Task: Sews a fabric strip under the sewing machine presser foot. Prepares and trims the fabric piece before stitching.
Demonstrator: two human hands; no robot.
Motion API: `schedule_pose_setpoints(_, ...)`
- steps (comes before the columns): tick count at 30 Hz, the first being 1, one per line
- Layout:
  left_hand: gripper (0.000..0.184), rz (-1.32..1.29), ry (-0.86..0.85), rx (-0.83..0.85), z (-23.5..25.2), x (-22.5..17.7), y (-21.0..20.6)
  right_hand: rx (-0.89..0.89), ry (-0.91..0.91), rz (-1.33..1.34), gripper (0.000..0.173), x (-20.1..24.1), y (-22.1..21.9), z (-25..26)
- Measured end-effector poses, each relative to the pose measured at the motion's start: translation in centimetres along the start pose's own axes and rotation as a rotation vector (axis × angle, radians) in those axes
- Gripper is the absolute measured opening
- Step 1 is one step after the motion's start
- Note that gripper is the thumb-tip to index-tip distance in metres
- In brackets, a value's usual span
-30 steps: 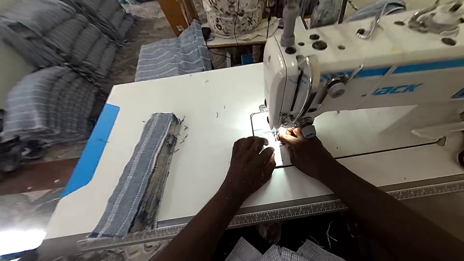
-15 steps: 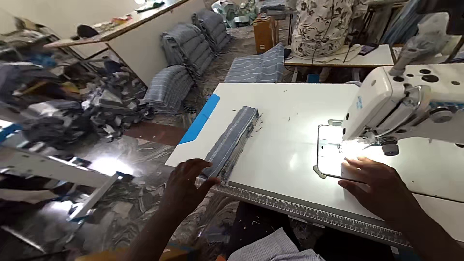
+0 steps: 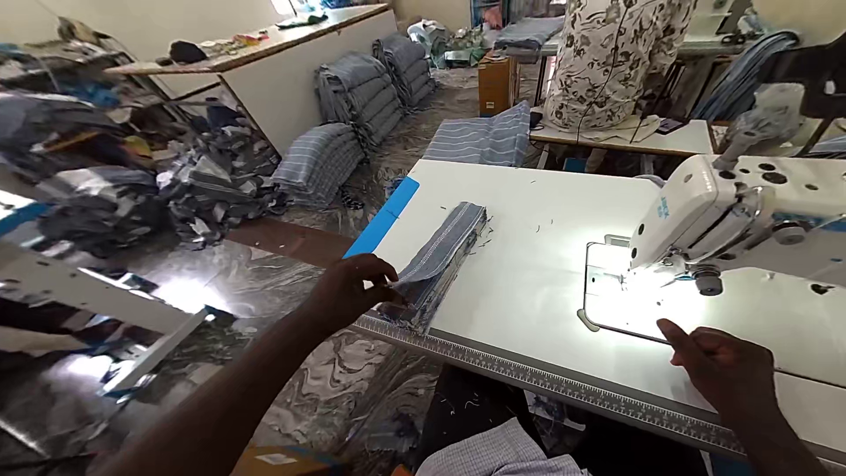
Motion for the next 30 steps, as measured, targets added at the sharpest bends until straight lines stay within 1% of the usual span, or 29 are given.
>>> schedule_pose_setpoints(2, 0.015, -0.041, 0.105, -0.135, 1.7, 0.6, 1.1, -0.016, 0.001, -0.011, 0.06, -0.1, 0.0, 0.0)
schedule_pose_setpoints(3, 0.018, -0.043, 0.202, -0.241, 2.5, 0.3, 1.8, -0.051, 0.008, 0.005, 0.059, 0.0, 0.3, -0.1)
schedule_pose_setpoints(4, 0.024, -0.007, 0.271, -0.336, 3.2, -0.6, 2.3, -0.105, 0.023, 0.038, 0.056, 0.1, 0.7, -0.5)
schedule_pose_setpoints(5, 0.029, 0.054, 0.274, -0.378, 3.7, -2.3, 2.3, -0.157, 0.049, 0.092, 0.052, 0.5, 1.1, -1.0)
schedule_pose_setpoints(6, 0.03, 0.12, 0.203, -0.367, 4.0, -4.6, 1.7, -0.182, 0.085, 0.163, 0.044, 1.3, 1.5, -1.7)
schedule_pose_setpoints(8, 0.022, 0.177, -0.058, -0.24, 3.3, -10.5, -1.4, -0.145, 0.183, 0.331, 0.026, 4.5, 1.8, -3.4)
schedule_pose_setpoints(9, 0.022, 0.128, -0.197, -0.163, 2.4, -13.5, -3.7, -0.119, 0.228, 0.405, 0.029, 6.7, 1.9, -4.1)
schedule_pose_setpoints(10, 0.021, 0.029, -0.327, -0.101, 1.5, -16.4, -6.0, -0.084, 0.264, 0.464, 0.043, 8.8, 2.0, -4.8)
schedule_pose_setpoints(11, 0.021, -0.114, -0.416, -0.047, 0.7, -18.9, -7.9, -0.033, 0.296, 0.515, 0.06, 10.8, 2.0, -5.2)
schedule_pose_setpoints(12, 0.021, -0.275, -0.454, -0.015, 0.4, -20.8, -9.3, 0.03, 0.315, 0.567, 0.072, 12.5, 1.8, -5.6)
schedule_pose_setpoints(13, 0.02, -0.433, -0.446, -0.013, 0.7, -22.0, -10.3, 0.096, 0.301, 0.635, 0.073, 13.8, 1.5, -5.9)
schedule_pose_setpoints(14, 0.018, -0.567, -0.386, -0.031, 1.4, -22.4, -11.0, 0.165, 0.23, 0.736, 0.061, 14.5, 1.1, -6.2)
schedule_pose_setpoints(15, 0.016, -0.659, -0.286, -0.044, 2.4, -22.3, -11.9, 0.224, 0.116, 0.812, 0.04, 14.8, 0.7, -6.4)
schedule_pose_setpoints(16, 0.013, -0.737, -0.159, -0.039, 3.4, -21.8, -12.9, 0.286, 0.005, 0.839, 0.027, 14.6, 0.3, -6.5)
schedule_pose_setpoints(17, 0.014, -0.809, -0.037, -0.015, 4.0, -21.2, -14.2, 0.324, -0.076, 0.826, 0.022, 14.1, 0.0, -6.7)
schedule_pose_setpoints(18, 0.017, -0.849, 0.032, 0.004, 4.1, -20.9, -15.3, 0.331, -0.101, 0.806, 0.022, 13.4, 0.0, -6.8)
schedule_pose_setpoints(19, 0.017, -0.865, 0.057, 0.007, 4.0, -20.7, -15.9, 0.313, -0.083, 0.784, 0.024, 12.9, 0.4, -6.7)
schedule_pose_setpoints(21, 0.018, -0.948, 0.071, -0.014, 3.2, -20.9, -16.5, 0.206, -0.011, 0.737, 0.028, 12.2, 2.1, -6.7)
schedule_pose_setpoints(23, 0.019, -0.996, 0.099, -0.037, 2.2, -21.4, -16.9, 0.113, 0.027, 0.789, 0.025, 12.0, 4.1, -6.5)
schedule_pose_setpoints(25, 0.018, -1.013, 0.072, -0.027, 1.9, -22.1, -17.0, 0.072, 0.033, 0.833, 0.024, 12.3, 5.8, -5.8)
schedule_pose_setpoints(28, 0.015, -1.043, 0.03, -0.019, 1.6, -23.2, -16.8, 0.016, 0.068, 0.781, 0.012, 13.1, 7.4, -5.0)
schedule_pose_setpoints(30, 0.016, -1.075, 0.025, -0.029, 1.5, -23.6, -16.7, -0.017, 0.086, 0.728, 0.008, 13.6, 7.9, -4.7)
Point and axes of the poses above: each hand's wrist, its own z-axis towards the middle knuckle, its own y-axis out of the back of the hand, x = y × z, the point moved 6 cm from there along z, towards the middle knuckle, and after that the axes turned 11 degrees about -z, right-handed, at the moved point
